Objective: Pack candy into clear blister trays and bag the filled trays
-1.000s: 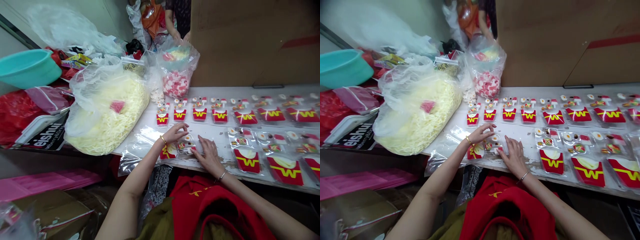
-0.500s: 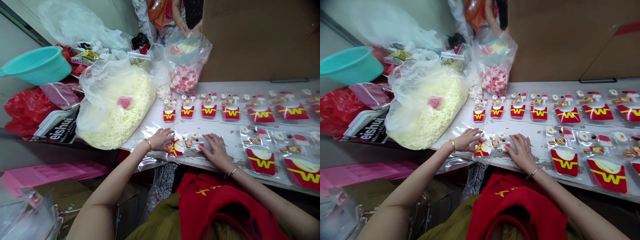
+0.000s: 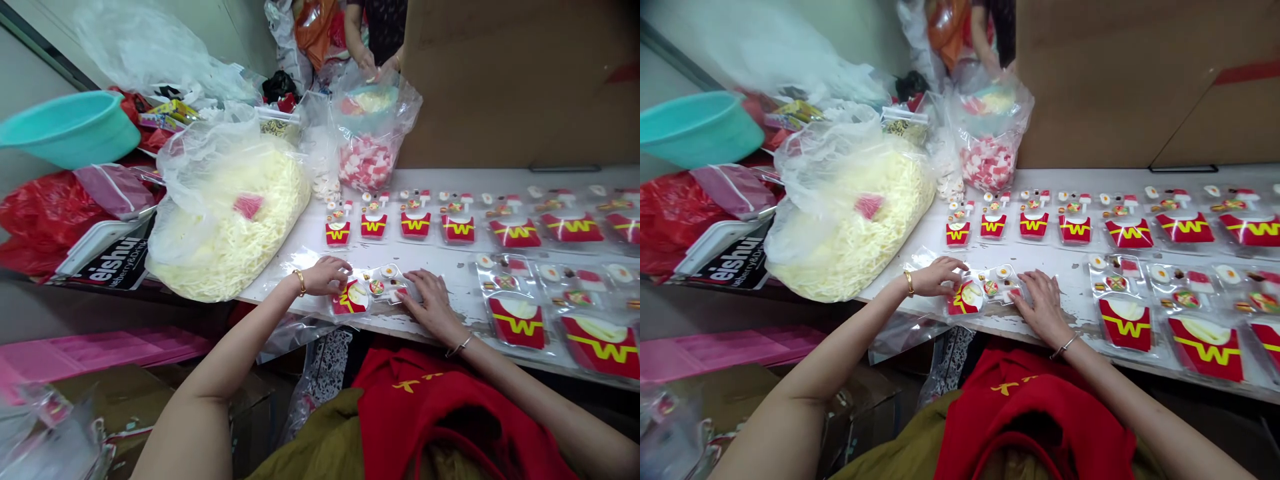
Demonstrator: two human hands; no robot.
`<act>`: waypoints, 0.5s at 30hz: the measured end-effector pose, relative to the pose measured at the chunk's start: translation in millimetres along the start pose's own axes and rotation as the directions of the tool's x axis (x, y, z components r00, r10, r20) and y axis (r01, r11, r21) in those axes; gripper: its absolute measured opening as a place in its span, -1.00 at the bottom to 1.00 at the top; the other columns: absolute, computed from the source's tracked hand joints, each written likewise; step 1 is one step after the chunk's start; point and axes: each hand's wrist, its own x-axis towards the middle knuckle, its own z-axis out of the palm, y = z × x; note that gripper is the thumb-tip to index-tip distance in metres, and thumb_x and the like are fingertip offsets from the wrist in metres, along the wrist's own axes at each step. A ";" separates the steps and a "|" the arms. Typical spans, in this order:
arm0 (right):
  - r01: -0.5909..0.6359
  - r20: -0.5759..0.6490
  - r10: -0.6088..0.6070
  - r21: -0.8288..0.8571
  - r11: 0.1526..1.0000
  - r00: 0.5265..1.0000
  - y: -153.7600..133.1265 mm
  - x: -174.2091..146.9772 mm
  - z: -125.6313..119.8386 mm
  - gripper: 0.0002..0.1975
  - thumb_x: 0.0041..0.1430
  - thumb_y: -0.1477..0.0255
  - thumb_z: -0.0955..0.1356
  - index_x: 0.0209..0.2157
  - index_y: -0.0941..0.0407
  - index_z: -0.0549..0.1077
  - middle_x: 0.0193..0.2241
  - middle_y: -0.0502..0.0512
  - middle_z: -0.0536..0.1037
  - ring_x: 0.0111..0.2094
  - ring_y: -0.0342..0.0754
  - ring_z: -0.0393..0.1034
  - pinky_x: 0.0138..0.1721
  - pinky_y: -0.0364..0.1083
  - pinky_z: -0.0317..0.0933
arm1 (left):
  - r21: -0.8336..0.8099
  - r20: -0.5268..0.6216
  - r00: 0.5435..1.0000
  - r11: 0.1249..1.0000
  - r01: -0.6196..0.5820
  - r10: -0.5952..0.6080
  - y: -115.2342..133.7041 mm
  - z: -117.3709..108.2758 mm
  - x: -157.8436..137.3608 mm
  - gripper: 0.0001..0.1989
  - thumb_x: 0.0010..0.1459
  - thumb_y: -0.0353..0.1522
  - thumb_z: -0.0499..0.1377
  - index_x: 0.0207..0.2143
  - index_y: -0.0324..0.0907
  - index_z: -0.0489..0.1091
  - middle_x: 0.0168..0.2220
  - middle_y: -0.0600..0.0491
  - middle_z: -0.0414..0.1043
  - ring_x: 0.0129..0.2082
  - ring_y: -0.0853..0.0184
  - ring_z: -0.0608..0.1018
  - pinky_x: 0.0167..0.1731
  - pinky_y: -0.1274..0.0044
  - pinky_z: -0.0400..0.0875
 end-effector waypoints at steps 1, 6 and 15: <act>0.000 -0.009 0.001 0.017 1.000 1.000 0.2 0.0 0.7 -0.51 0.20 0.10 0.23 0.07 0.07 0.31 0.03 0.20 0.35 0.15 0.16 0.10 0.21 0.26 -0.19 | -0.049 -0.012 1.000 0.999 -0.014 0.014 -1.3 1.1 0.2 -0.89 0.10 -0.27 0.18 -0.36 -0.11 0.45 0.09 0.01 0.27 0.10 0.16 0.28 0.12 0.26 0.07; -0.012 -0.022 0.016 0.182 0.983 1.000 -8.5 2.9 -3.9 -0.51 0.15 0.09 0.29 0.03 0.08 0.35 -0.04 0.18 0.41 0.09 0.14 0.17 0.19 0.23 -0.12 | -0.306 -0.167 0.985 0.947 -0.101 0.051 8.6 6.4 13.9 -0.85 0.16 -0.28 0.13 -0.32 -0.14 0.43 0.15 -0.03 0.19 0.12 0.22 0.26 0.13 0.34 0.11; -0.010 0.069 -0.032 0.533 0.846 0.997 -49.8 13.7 -32.7 -0.73 0.14 0.18 0.34 -0.17 0.02 0.43 -0.17 0.08 0.41 -0.06 0.02 0.26 0.01 0.03 0.13 | -0.568 -0.403 0.910 0.751 -0.336 0.102 54.8 -0.9 73.0 -0.82 0.16 -0.26 0.13 -0.38 -0.21 0.34 0.07 -0.09 0.26 0.12 0.25 0.29 0.13 0.38 0.13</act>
